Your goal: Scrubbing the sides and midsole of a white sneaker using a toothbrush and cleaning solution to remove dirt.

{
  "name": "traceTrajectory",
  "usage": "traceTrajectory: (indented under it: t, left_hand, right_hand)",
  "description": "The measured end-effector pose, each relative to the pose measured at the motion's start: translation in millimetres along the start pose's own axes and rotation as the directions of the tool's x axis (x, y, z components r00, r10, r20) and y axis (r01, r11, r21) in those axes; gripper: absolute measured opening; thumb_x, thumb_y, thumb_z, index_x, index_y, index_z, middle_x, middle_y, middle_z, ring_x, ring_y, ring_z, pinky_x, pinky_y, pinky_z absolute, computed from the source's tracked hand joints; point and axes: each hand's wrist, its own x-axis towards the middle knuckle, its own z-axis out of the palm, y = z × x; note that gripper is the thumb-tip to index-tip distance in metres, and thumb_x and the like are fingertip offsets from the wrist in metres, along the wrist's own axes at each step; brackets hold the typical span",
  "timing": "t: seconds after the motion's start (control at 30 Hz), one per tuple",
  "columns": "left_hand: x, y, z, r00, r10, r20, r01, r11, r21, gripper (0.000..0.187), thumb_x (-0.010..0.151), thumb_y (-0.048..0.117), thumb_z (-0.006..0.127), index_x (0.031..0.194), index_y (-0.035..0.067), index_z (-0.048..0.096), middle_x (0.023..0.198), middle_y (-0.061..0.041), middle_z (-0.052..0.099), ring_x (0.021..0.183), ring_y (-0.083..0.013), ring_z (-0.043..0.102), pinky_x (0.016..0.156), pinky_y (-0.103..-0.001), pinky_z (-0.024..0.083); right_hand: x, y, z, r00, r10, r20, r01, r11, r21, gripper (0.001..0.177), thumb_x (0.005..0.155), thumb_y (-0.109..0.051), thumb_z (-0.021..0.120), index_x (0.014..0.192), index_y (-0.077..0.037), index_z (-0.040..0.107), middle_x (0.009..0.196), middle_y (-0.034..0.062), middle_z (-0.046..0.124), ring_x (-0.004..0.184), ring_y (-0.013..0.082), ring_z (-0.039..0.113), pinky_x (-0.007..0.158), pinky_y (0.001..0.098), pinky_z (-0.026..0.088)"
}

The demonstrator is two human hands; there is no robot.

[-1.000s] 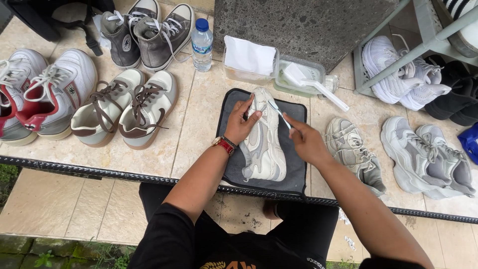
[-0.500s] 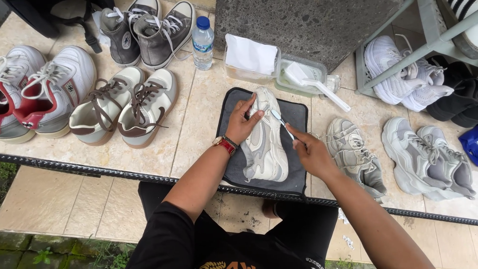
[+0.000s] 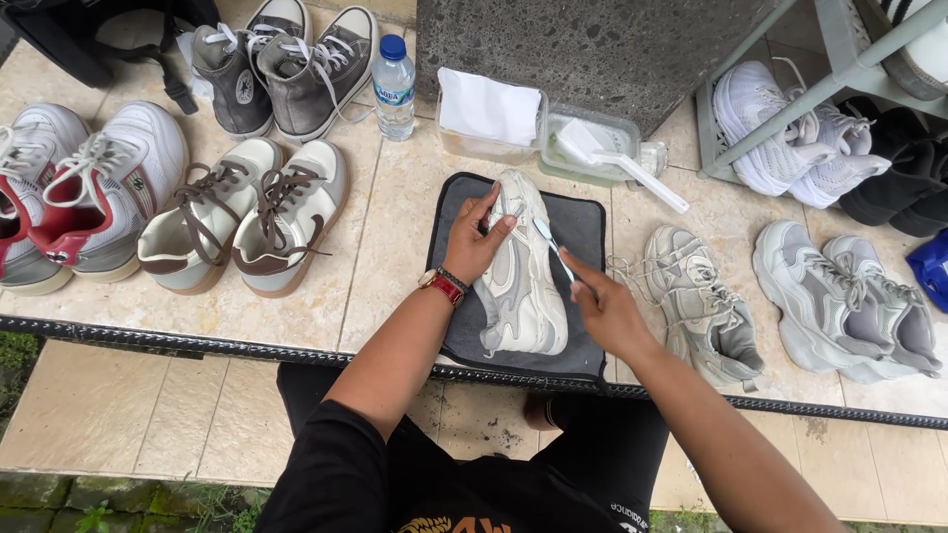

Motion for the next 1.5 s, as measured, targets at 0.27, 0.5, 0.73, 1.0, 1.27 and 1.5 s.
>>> traceTrajectory:
  t: [0.27,0.5,0.73,1.0,1.27,1.5]
  left_hand:
    - [-1,-6,-2,1.000,-0.007,0.025,0.007,1.000,0.005,0.057,0.095,0.021,0.077,0.147,0.013,0.054,0.098,-0.006,0.049,0.091,-0.0110,0.047,0.085,-0.026,0.042]
    - [-3,-2,-3,1.000,0.005,0.013,-0.005,1.000,0.029,0.055,0.096,0.021,0.076,0.146,0.013,0.055,0.098,-0.006,0.050,0.090,-0.0118,0.048,0.085,-0.027,0.042]
    - [-4,-1,-2,1.000,-0.019,-0.001,0.019,1.000,0.018,0.055,0.097,0.022,0.075,0.147,0.012,0.053,0.099,-0.007,0.049,0.092,-0.0124,0.048,0.087,-0.028,0.042]
    - [-2,0,-3,0.999,-0.007,0.054,0.007,1.000,0.011,0.053,0.100,0.021,0.070,0.149,0.015,0.052,0.100,-0.004,0.048,0.094,-0.0100,0.046,0.087,-0.026,0.041]
    - [-3,2,-3,0.999,-0.036,0.025,0.036,0.999,0.023,0.053,0.099,0.022,0.072,0.148,0.013,0.053,0.099,-0.004,0.047,0.095,-0.0111,0.046,0.089,-0.028,0.041]
    - [-8,33,-9,0.981,-0.148,0.126,0.135,0.985,0.105,0.073,0.095,0.032,0.076,0.157,0.018,0.041,0.101,-0.005,0.042,0.097,-0.0151,0.045,0.094,-0.032,0.040]
  right_hand:
    - [12,7,2,0.998,-0.040,-0.040,0.044,0.994,0.098,0.049,0.104,-0.006,0.049,0.146,-0.027,0.062,0.085,0.0158,0.073,0.069,0.0156,0.061,0.060,0.0320,0.051]
    - [34,8,8,0.991,-0.124,-0.048,0.131,0.978,0.165,0.048,0.105,-0.006,0.047,0.145,-0.028,0.061,0.080,0.0110,0.069,0.065,0.0119,0.055,0.059,0.0285,0.048]
    - [-23,21,12,1.000,0.009,0.016,-0.012,0.981,0.193,0.048,0.103,-0.006,0.049,0.142,-0.029,0.064,0.076,0.0126,0.070,0.065,0.0137,0.053,0.059,0.0295,0.048]
    - [42,25,16,0.984,-0.136,-0.116,0.153,0.977,0.152,0.045,0.106,-0.006,0.048,0.143,-0.027,0.064,0.079,0.0120,0.069,0.068,0.0157,0.055,0.061,0.0323,0.048]
    - [-30,61,13,0.999,-0.034,-0.034,0.041,0.964,0.261,0.048,0.101,-0.002,0.050,0.140,-0.026,0.066,0.094,0.0127,0.075,0.064,0.0137,0.058,0.055,0.0277,0.047]
    - [-26,52,20,0.993,-0.058,-0.106,0.094,0.920,0.381,0.047,0.101,0.002,0.048,0.143,-0.014,0.062,0.089,0.0110,0.070,0.056,0.0071,0.052,0.052,0.0226,0.046]
